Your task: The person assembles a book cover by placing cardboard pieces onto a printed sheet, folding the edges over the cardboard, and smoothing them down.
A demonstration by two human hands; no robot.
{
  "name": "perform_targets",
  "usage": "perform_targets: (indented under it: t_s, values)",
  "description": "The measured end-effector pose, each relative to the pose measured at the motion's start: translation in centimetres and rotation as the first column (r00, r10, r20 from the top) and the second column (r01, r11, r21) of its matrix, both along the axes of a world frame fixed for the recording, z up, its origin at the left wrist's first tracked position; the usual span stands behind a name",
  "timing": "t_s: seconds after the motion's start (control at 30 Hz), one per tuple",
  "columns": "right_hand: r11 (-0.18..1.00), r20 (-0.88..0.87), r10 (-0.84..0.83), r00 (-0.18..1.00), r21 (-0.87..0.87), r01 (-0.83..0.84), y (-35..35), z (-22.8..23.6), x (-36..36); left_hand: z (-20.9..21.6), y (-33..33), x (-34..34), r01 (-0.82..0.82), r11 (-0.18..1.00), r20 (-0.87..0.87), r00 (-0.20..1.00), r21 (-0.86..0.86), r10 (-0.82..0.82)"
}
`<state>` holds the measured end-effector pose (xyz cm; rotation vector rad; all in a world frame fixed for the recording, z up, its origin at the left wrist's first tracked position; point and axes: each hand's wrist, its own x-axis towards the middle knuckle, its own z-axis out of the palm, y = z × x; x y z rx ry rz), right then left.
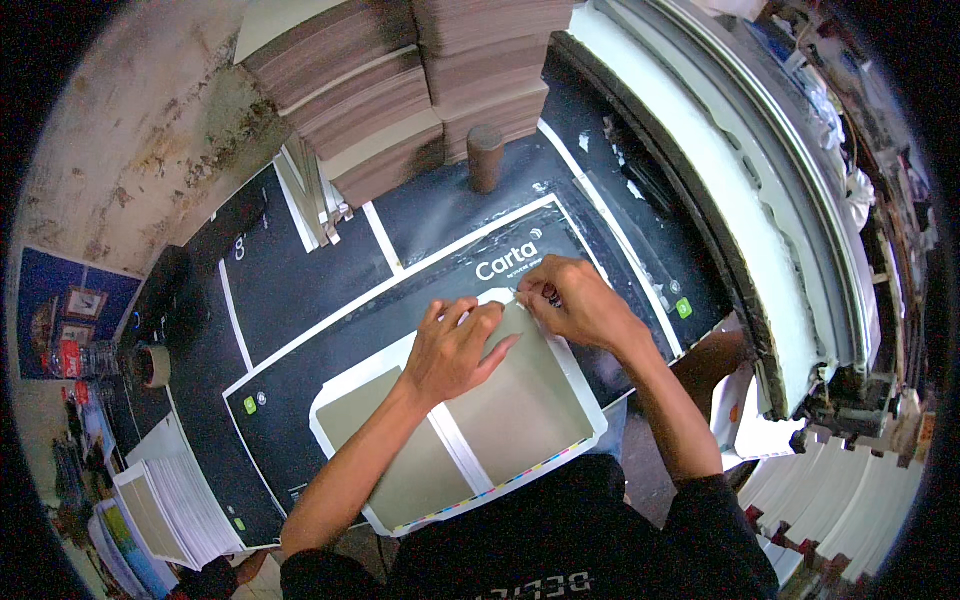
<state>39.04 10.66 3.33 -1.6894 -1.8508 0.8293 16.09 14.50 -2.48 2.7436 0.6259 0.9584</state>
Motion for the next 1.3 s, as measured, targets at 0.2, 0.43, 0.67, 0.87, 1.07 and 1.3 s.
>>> perform_targets:
  t_s: [0.2, 0.43, 0.67, 0.87, 1.07, 1.3]
  values:
    - [0.993, 0.085, 0.086, 0.993, 0.073, -0.092, 0.9, -0.7, 0.0, 0.1, 0.2, -0.1, -0.02, 0.994, -0.066, 0.998, -0.107, 0.013]
    - [0.892, 0.375, 0.239, 0.896, 0.279, -0.355, -0.6, -0.7, 0.5, 0.0, 0.2, -0.1, -0.007, 0.991, -0.056, 0.998, -0.131, -0.001]
    - [0.808, 0.789, 0.324, 0.522, 0.056, -0.586, -2.2, 0.6, -0.5, 0.1, 0.1, -0.2, 0.002, 0.991, -0.03, 1.0, -0.132, -0.006]
    - [0.827, 0.742, 0.27, 0.613, 0.148, -0.543, -2.7, -0.1, -0.2, 0.0, 0.4, 0.1, 0.033, 0.988, -0.049, 0.998, -0.151, -0.041]
    - [0.923, 0.117, -0.141, 0.983, 0.374, 0.088, -5.2, -1.4, 0.7, -1.0, 0.0, -0.2, 0.023, 0.983, -0.099, 0.994, -0.184, -0.041]
    - [0.978, 0.186, -0.057, 0.981, 0.206, 0.018, -5.1, -0.1, -1.6, -0.1, 0.0, 0.0, 0.011, 0.99, -0.101, 0.995, -0.14, -0.025]
